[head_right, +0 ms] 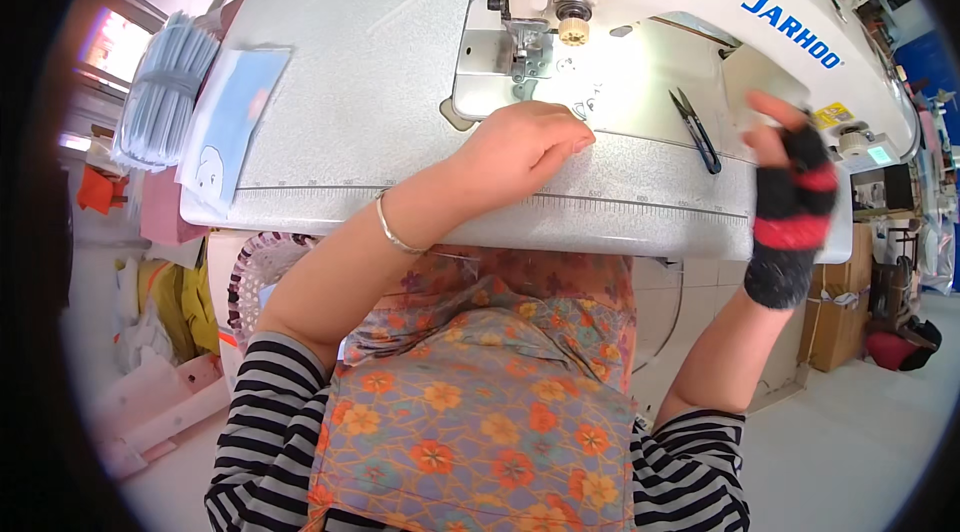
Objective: Sewing fabric pieces and patterns together using an industrial sewing machine.
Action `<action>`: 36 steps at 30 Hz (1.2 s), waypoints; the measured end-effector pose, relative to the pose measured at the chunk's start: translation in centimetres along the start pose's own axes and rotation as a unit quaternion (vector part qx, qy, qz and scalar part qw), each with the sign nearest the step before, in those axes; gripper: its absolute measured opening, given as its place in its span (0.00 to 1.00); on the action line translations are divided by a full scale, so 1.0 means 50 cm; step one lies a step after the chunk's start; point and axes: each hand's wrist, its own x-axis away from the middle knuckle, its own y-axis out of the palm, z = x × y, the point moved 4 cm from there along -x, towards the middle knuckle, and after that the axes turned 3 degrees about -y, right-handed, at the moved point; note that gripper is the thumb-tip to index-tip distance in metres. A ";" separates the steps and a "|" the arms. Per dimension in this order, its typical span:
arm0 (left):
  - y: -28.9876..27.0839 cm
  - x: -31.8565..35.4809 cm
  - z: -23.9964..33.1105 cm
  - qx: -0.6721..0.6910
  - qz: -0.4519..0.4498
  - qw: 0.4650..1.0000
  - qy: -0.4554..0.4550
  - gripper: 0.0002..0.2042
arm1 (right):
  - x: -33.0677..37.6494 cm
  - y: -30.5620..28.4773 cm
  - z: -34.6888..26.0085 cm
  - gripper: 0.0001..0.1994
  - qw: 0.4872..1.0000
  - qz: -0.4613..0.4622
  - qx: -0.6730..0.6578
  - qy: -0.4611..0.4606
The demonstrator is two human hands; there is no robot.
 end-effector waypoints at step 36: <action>-0.431 0.397 -0.136 -0.454 0.216 0.818 -0.278 0.18 | 0.073 -0.038 0.191 0.13 0.977 -0.058 0.205 -0.004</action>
